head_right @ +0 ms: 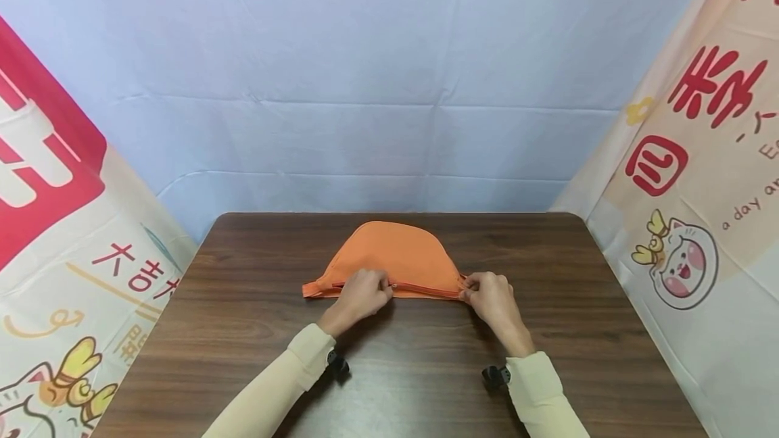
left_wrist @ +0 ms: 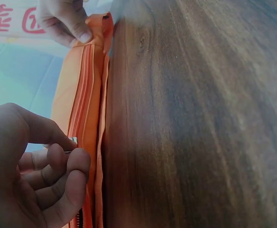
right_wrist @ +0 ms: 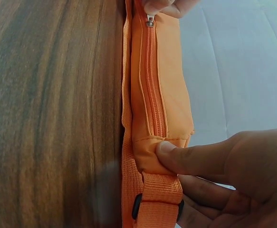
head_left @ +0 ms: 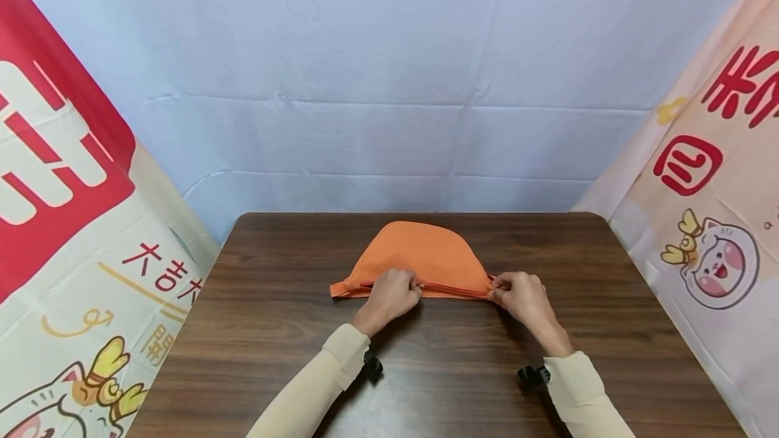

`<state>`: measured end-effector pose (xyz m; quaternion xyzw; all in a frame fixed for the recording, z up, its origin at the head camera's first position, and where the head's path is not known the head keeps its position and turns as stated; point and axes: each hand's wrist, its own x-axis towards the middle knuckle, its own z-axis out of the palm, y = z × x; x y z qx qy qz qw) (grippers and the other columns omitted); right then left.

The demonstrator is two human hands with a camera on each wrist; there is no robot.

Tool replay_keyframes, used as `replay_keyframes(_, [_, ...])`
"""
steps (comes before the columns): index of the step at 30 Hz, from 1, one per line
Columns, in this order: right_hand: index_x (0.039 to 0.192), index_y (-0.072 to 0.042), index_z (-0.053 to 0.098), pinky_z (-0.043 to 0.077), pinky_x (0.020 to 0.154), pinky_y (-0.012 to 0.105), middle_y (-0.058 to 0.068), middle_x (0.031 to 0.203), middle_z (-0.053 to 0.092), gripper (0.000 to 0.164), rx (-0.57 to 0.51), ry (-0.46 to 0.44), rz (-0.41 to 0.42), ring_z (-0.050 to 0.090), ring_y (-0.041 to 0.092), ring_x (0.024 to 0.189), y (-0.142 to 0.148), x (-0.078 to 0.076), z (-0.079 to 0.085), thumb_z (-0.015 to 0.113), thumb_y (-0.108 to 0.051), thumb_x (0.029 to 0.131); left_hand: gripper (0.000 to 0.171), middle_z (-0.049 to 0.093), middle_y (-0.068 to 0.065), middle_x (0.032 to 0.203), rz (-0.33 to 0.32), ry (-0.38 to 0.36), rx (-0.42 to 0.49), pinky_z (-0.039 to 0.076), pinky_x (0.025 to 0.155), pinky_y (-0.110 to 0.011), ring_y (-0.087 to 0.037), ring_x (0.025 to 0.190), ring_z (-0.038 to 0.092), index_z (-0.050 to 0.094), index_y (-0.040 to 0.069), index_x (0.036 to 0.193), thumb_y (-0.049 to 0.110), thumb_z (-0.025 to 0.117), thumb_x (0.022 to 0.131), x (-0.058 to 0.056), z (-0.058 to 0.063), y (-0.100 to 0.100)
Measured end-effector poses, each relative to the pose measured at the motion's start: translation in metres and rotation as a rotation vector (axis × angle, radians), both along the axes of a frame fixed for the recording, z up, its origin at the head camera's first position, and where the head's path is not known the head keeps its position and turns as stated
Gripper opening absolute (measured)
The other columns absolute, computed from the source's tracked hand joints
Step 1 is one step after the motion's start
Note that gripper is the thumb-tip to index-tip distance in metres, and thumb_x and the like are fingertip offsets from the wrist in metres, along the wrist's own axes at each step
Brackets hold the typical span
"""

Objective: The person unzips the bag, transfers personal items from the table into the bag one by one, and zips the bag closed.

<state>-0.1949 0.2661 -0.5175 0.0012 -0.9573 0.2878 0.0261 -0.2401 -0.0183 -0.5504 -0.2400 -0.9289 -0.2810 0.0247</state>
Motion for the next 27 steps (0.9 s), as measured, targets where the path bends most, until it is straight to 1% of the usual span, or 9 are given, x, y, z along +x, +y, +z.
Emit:
replay_keyframes(2, [0.099, -0.004, 0.081, 0.06, 0.078, 0.053, 0.016, 0.097, 0.08, 0.01, 0.003, 0.003, 0.0, 0.073, 0.025, 0.078, 0.0, 0.0, -0.001, 0.082, -0.012, 0.094, 0.043, 0.068, 0.004, 0.076, 0.002, -0.001, 0.001, 0.03, 0.058, -0.023, -0.007, 0.059, 0.033, 0.04, 0.021, 0.064, 0.011, 0.066, 0.097, 0.0, 0.0, -0.001])
replay_keyframes(5, [0.099, -0.004, 0.081, 0.06, 0.077, 0.053, 0.016, 0.097, 0.081, 0.01, 0.002, 0.005, -0.004, 0.074, 0.025, 0.078, 0.0, 0.0, -0.002, 0.082, -0.012, 0.093, 0.042, 0.069, 0.005, 0.077, 0.006, -0.003, -0.004, 0.031, 0.058, -0.022, -0.006, 0.059, 0.035, 0.042, 0.021, 0.064, 0.011, 0.066, 0.097, 0.0, -0.001, -0.001])
replay_keyframes(8, [0.1, -0.004, 0.082, 0.06, 0.074, 0.049, 0.016, 0.098, 0.081, 0.01, 0.002, 0.003, -0.01, 0.073, 0.024, 0.077, 0.0, 0.0, -0.003, 0.082, -0.012, 0.094, 0.042, 0.056, 0.008, 0.067, 0.011, -0.009, -0.009, 0.029, 0.056, -0.023, -0.006, 0.057, 0.032, 0.041, 0.022, 0.064, 0.012, 0.065, 0.097, -0.001, -0.001, -0.001])
replay_keyframes(10, [0.1, -0.004, 0.082, 0.059, 0.07, 0.045, 0.016, 0.098, 0.081, 0.01, 0.0, 0.001, -0.015, 0.072, 0.022, 0.076, 0.0, -0.001, -0.003, 0.081, -0.012, 0.095, 0.043, 0.042, 0.008, 0.062, 0.015, -0.013, -0.008, 0.026, 0.056, -0.023, -0.007, 0.057, 0.029, 0.04, 0.022, 0.064, 0.012, 0.065, 0.097, -0.001, -0.002, -0.002])
replay_keyframes(11, [0.1, -0.004, 0.082, 0.059, 0.07, 0.044, 0.016, 0.098, 0.081, 0.01, 0.001, 0.001, -0.018, 0.072, 0.022, 0.075, 0.0, -0.001, -0.003, 0.08, -0.012, 0.095, 0.043, 0.034, 0.008, 0.061, 0.015, -0.018, -0.006, 0.025, 0.056, -0.024, -0.008, 0.057, 0.026, 0.039, 0.021, 0.064, 0.012, 0.065, 0.097, -0.001, -0.002, -0.002])
replay_keyframes(13, [0.101, -0.004, 0.082, 0.059, 0.069, 0.043, 0.016, 0.098, 0.081, 0.01, 0.002, -0.001, -0.019, 0.071, 0.021, 0.075, 0.0, -0.001, -0.003, 0.08, -0.012, 0.096, 0.042, 0.028, 0.008, 0.06, 0.02, -0.023, -0.001, 0.024, 0.055, -0.025, -0.009, 0.056, 0.024, 0.039, 0.021, 0.064, 0.012, 0.065, 0.097, -0.001, -0.001, -0.003])
replay_keyframes(15, [0.101, -0.004, 0.082, 0.06, 0.07, 0.044, 0.017, 0.098, 0.08, 0.01, 0.002, -0.003, -0.016, 0.072, 0.022, 0.075, 0.0, -0.001, -0.003, 0.08, -0.012, 0.096, 0.042, 0.027, 0.007, 0.059, 0.022, -0.031, 0.002, 0.023, 0.055, -0.025, -0.009, 0.056, 0.024, 0.04, 0.02, 0.064, 0.012, 0.065, 0.097, -0.001, -0.001, -0.005])
replay_keyframes(21, [0.1, -0.004, 0.081, 0.06, 0.074, 0.05, 0.017, 0.099, 0.08, 0.01, 0.006, -0.001, -0.014, 0.073, 0.026, 0.079, 0.0, -0.001, -0.002, 0.081, -0.013, 0.095, 0.04, 0.035, 0.008, 0.058, 0.028, -0.04, 0.011, 0.027, 0.053, -0.024, -0.008, 0.054, 0.03, 0.046, 0.02, 0.065, 0.014, 0.065, 0.099, -0.001, 0.0, -0.009])
replay_keyframes(27, [0.099, -0.004, 0.081, 0.06, 0.075, 0.05, 0.017, 0.099, 0.08, 0.01, 0.006, -0.004, -0.02, 0.073, 0.026, 0.079, 0.0, -0.001, -0.002, 0.081, -0.012, 0.094, 0.041, 0.031, 0.007, 0.058, 0.032, -0.051, 0.019, 0.024, 0.053, -0.024, -0.008, 0.055, 0.026, 0.043, 0.019, 0.064, 0.013, 0.064, 0.098, -0.002, -0.002, -0.014])
